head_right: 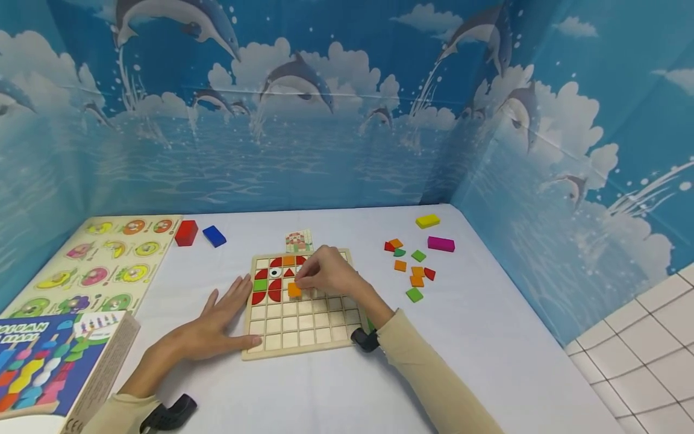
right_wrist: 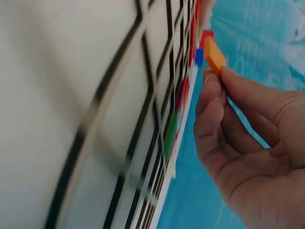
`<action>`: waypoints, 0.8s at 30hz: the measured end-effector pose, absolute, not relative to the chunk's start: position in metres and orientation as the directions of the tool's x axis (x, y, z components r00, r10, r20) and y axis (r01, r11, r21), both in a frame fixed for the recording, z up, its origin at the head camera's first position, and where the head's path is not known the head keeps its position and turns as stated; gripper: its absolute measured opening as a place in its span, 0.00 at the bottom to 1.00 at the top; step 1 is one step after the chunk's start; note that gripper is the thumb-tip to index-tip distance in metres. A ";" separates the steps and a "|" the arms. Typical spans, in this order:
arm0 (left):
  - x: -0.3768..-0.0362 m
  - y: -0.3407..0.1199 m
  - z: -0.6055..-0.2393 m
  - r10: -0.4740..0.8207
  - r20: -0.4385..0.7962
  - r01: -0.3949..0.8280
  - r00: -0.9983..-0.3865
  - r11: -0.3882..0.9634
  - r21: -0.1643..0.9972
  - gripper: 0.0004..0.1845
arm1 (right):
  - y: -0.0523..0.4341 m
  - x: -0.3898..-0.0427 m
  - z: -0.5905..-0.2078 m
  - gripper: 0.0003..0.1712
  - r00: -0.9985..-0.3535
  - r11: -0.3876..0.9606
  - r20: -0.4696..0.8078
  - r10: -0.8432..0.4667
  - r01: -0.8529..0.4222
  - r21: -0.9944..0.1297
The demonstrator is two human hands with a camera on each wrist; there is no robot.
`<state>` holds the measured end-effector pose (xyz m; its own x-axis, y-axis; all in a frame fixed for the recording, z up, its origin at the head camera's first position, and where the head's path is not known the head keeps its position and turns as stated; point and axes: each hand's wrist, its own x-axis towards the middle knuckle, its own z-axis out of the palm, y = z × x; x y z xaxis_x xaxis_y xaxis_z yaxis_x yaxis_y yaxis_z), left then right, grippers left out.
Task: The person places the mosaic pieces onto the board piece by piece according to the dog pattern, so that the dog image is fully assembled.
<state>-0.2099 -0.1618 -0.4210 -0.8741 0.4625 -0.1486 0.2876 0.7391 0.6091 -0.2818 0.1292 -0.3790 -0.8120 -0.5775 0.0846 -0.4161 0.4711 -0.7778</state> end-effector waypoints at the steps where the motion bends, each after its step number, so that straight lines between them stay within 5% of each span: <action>1: -0.210 -0.162 -0.421 0.460 -0.153 0.285 -0.875 0.744 0.605 0.67 | 0.122 -0.281 -0.379 0.03 -0.806 0.477 0.088 -0.585 -0.430 -0.766; 24: -0.213 -0.167 -0.427 0.466 -0.124 0.301 -0.876 0.730 0.614 0.67 | 0.107 -0.281 -0.379 0.04 -0.779 0.577 0.042 -0.626 -0.499 -0.647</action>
